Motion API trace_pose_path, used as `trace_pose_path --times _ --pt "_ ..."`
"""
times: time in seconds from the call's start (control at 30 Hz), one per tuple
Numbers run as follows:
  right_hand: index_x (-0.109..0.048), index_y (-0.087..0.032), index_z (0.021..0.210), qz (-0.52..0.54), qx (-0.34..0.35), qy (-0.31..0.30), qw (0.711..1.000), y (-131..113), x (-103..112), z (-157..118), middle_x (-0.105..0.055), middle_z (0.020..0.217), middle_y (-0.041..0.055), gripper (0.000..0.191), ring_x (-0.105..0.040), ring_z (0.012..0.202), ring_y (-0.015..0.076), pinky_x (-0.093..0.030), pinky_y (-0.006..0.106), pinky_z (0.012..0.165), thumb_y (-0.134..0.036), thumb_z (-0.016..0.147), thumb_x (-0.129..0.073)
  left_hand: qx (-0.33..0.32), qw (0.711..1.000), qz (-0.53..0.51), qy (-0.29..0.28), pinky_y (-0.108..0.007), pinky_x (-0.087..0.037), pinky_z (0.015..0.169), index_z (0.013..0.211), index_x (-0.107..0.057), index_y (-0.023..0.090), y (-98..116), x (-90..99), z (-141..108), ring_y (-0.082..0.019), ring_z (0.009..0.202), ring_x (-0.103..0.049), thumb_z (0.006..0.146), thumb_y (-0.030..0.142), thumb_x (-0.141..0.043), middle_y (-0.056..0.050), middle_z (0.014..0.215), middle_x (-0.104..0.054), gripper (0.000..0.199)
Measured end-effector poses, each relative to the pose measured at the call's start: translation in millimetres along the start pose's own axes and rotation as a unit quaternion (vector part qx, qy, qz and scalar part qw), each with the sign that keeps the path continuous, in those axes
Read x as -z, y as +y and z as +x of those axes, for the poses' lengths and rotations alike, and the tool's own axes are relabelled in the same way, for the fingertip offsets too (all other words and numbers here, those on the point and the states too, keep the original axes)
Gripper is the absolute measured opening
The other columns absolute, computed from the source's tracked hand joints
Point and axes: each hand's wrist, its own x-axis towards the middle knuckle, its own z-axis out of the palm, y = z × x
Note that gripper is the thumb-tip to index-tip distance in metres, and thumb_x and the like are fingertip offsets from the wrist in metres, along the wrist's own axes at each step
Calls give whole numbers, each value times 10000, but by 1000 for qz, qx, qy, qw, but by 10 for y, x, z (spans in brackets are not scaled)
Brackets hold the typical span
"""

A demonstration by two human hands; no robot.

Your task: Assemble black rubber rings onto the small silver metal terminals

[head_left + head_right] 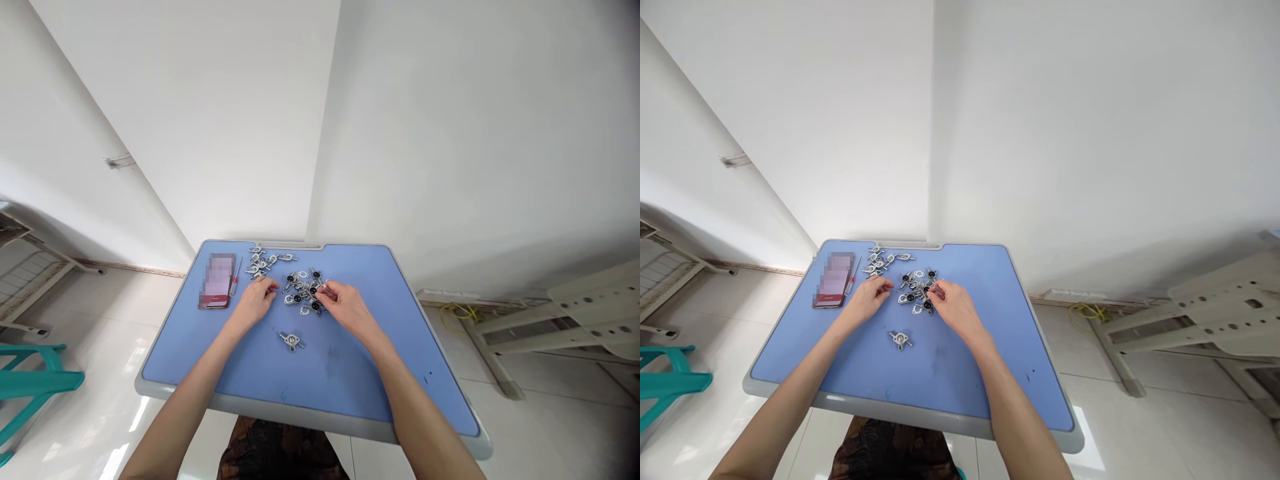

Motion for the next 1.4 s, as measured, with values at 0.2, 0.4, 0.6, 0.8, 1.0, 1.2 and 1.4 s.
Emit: trace_pose_path --times 0.2,0.4,0.6,0.8,1.0,1.2,1.4 --pt "-567 -191 746 -12 7 -5 1000 2 -33 12 -546 655 -8 182 -453 585 130 -330 240 554 -328 791 -455 15 998 59 -13 -297 -472 801 967 -594 174 108 38 21 -174 881 -601 837 183 -526 -64 968 -604 147" --pt "-568 -188 750 -26 6 -4 1000 2 -41 21 -552 658 -4 176 -452 587 131 -337 240 564 -317 795 -458 23 989 143 -25 -290 -444 741 910 -600 176 233 -28 113 -192 860 -603 847 234 -550 -58 948 -617 99" --pt "-566 -187 743 -16 3 0 1000 -7 -34 14 -538 640 -9 170 -430 571 126 -330 237 554 -318 794 -471 -8 992 123 -1 -276 -425 699 848 -596 162 174 -105 108 -177 798 -594 862 137 -489 -56 902 -604 110" --pt "-573 -195 735 66 20 -7 998 -58 -60 -46 -473 592 -30 178 -384 551 116 -313 233 537 -342 806 -500 2 993 -115 19 -266 -426 685 781 -578 165 104 -24 15 -150 724 -564 837 157 -526 -17 754 -598 77" --pt "-604 -188 776 178 68 -73 979 -160 -140 -129 -400 558 -52 165 -306 525 91 -265 222 502 -344 810 -559 50 865 -482 -133 -247 -466 623 845 -584 134 204 -23 -14 -104 617 -569 683 326 -737 -2 736 -612 294" --pt "-623 -174 773 226 70 -76 968 -177 -152 -129 -363 545 -60 167 -277 517 80 -245 220 490 -339 789 -602 83 811 -553 -173 -224 -465 599 946 -597 122 277 -26 -27 -81 560 -572 648 352 -777 -8 700 -637 418" --pt "-628 -170 742 238 58 -57 968 -171 -178 -109 -404 546 -56 177 -282 508 76 -250 219 488 -343 773 -611 95 799 -568 -172 -200 -448 570 991 -598 118 251 -52 -24 -74 548 -568 661 350 -772 -4 663 -636 439"
